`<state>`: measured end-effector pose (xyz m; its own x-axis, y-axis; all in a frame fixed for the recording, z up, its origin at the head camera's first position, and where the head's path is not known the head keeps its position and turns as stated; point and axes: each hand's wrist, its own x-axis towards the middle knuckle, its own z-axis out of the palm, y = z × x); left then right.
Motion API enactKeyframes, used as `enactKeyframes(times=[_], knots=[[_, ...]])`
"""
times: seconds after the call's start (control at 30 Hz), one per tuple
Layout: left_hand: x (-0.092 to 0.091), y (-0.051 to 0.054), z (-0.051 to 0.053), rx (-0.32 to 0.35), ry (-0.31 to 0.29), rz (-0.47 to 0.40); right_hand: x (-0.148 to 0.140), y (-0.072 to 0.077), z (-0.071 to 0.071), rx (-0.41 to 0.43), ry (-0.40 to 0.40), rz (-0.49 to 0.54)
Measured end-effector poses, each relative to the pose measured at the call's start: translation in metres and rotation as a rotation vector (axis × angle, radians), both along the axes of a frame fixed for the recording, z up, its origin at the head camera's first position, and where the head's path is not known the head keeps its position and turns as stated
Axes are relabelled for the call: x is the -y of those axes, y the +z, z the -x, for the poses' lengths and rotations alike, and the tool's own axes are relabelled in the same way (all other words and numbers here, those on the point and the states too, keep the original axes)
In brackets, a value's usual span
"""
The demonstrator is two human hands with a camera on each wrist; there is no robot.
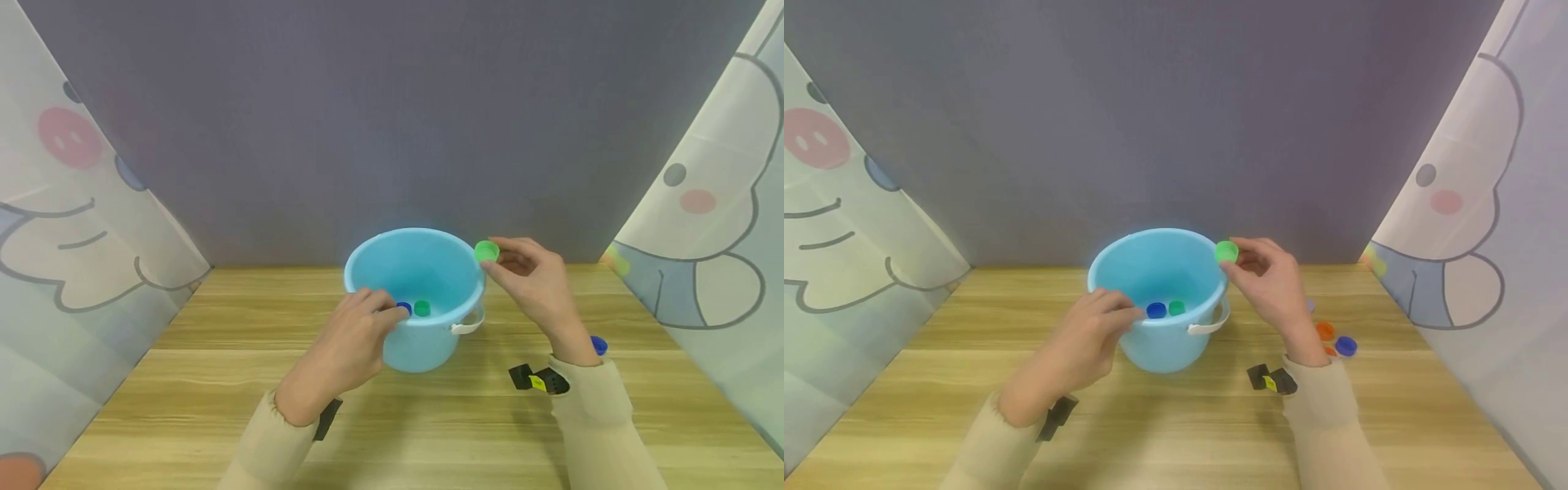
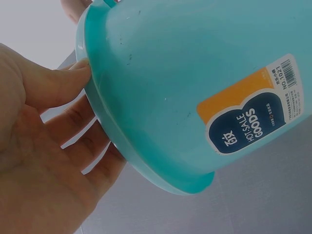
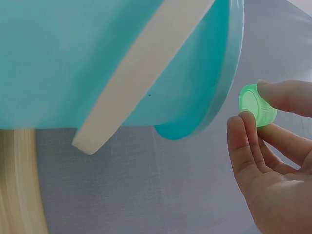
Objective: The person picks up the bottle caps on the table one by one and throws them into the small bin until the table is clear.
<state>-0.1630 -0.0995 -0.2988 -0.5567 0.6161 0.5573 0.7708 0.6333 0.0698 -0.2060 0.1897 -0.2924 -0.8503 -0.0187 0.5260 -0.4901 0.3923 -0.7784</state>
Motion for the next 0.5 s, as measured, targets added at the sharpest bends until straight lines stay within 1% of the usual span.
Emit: enactKeyframes(times=[0.23, 0.5], knots=[[-0.0003, 0.0002, 0.0001, -0.002, -0.004, -0.006, 0.0035, 0.0007, -0.0008, -0.004, 0.014, 0.014], [-0.0004, 0.0006, 0.0, 0.004, -0.005, -0.003, 0.0074, -0.0013, 0.0007, -0.033, 0.046, 0.049]])
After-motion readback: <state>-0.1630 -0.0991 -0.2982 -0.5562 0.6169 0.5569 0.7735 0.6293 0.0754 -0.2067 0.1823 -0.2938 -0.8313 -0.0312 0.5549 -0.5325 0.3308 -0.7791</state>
